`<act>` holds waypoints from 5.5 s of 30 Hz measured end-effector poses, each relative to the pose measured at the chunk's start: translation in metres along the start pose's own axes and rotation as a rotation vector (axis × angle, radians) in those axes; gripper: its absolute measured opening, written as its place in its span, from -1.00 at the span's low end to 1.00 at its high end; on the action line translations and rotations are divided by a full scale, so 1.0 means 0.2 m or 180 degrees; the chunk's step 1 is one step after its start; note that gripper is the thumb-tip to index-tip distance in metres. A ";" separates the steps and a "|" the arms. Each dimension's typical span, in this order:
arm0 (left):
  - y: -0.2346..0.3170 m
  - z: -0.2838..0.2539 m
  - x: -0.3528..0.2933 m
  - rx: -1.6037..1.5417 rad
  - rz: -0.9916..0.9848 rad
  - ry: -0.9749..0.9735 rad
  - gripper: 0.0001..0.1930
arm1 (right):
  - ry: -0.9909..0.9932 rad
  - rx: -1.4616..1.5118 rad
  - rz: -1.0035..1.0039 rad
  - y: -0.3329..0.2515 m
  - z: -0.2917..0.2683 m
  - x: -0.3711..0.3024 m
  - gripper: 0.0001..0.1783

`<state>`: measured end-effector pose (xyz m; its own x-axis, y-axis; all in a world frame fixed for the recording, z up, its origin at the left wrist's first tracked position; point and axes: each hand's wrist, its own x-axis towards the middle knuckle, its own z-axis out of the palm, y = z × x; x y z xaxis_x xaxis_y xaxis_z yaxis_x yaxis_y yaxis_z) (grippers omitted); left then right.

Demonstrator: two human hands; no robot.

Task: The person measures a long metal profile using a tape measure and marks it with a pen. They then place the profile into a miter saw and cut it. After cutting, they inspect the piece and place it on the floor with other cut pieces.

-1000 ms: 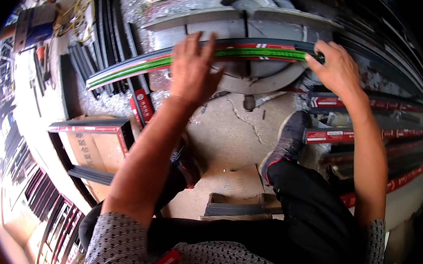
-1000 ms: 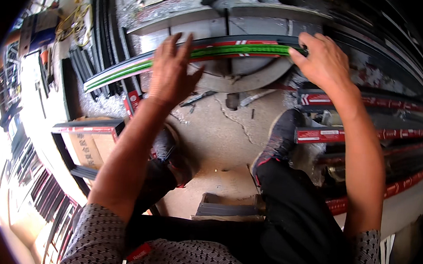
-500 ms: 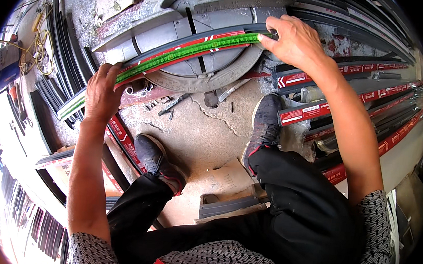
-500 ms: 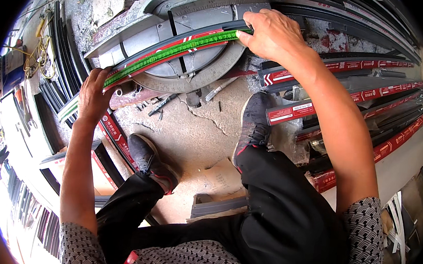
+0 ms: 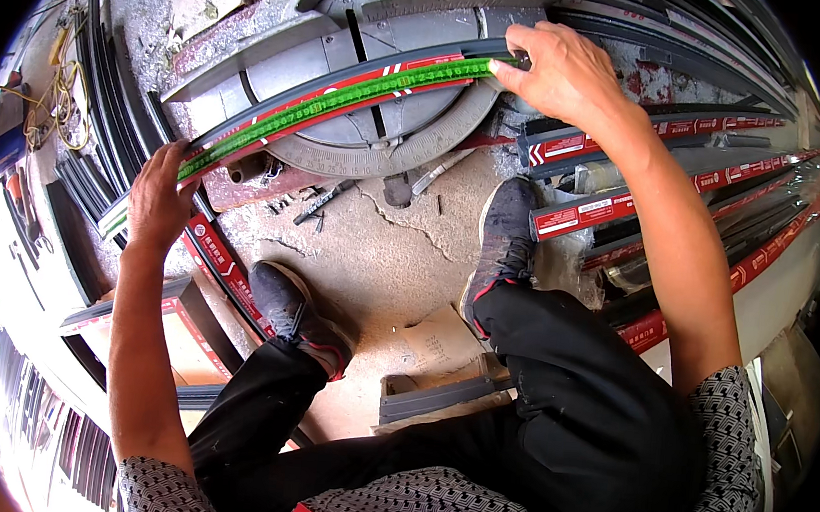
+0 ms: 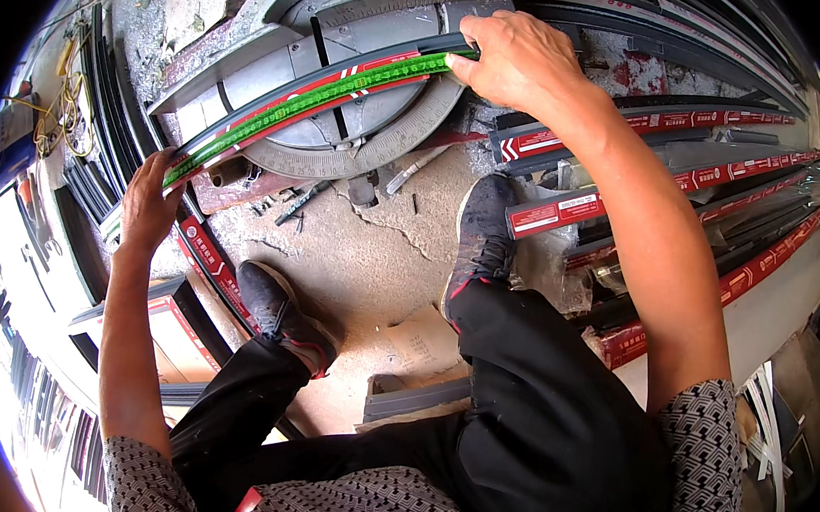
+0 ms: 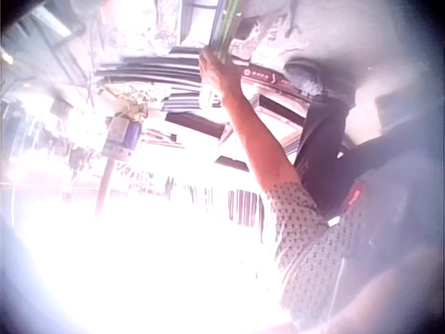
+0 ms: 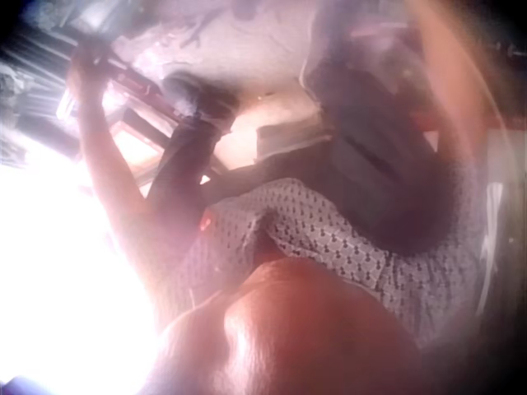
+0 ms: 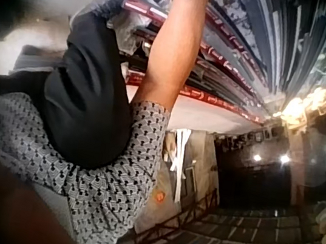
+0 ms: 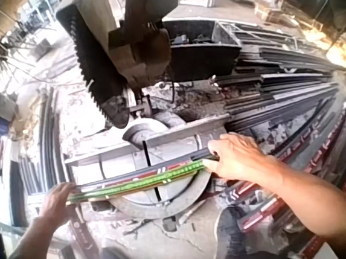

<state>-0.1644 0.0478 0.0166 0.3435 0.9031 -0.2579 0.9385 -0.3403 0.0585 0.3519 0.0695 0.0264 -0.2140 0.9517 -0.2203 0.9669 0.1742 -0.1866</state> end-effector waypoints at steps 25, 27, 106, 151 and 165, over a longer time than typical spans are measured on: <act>-0.19 0.03 -0.02 0.0049 0.0048 0.0133 -0.39 | -0.0412 0.0142 0.0171 -0.13 -0.04 0.05 -0.52; -0.21 0.02 -0.03 0.0042 0.0056 0.0137 -0.40 | -0.0466 0.0049 0.0202 -0.16 -0.04 0.07 -0.50; 1.52 0.21 0.31 -0.0841 -0.0590 0.0636 -0.07 | 0.0200 -0.0162 0.0170 -0.14 0.03 0.04 -0.42; 1.49 0.24 0.31 -0.0622 -0.0377 0.0742 -0.02 | -0.1015 0.1116 -0.0007 -0.22 0.83 -0.50 -0.50; 1.48 0.24 0.31 -0.0628 -0.0362 0.0709 0.00 | -0.0366 0.2371 0.1301 -0.25 0.97 -0.54 -0.71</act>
<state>0.1335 -0.0104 -0.0284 0.2146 0.9750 -0.0573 0.9525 -0.1960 0.2330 0.2994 -0.0911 -0.1265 0.0799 0.8650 -0.4954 0.6362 -0.4269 -0.6427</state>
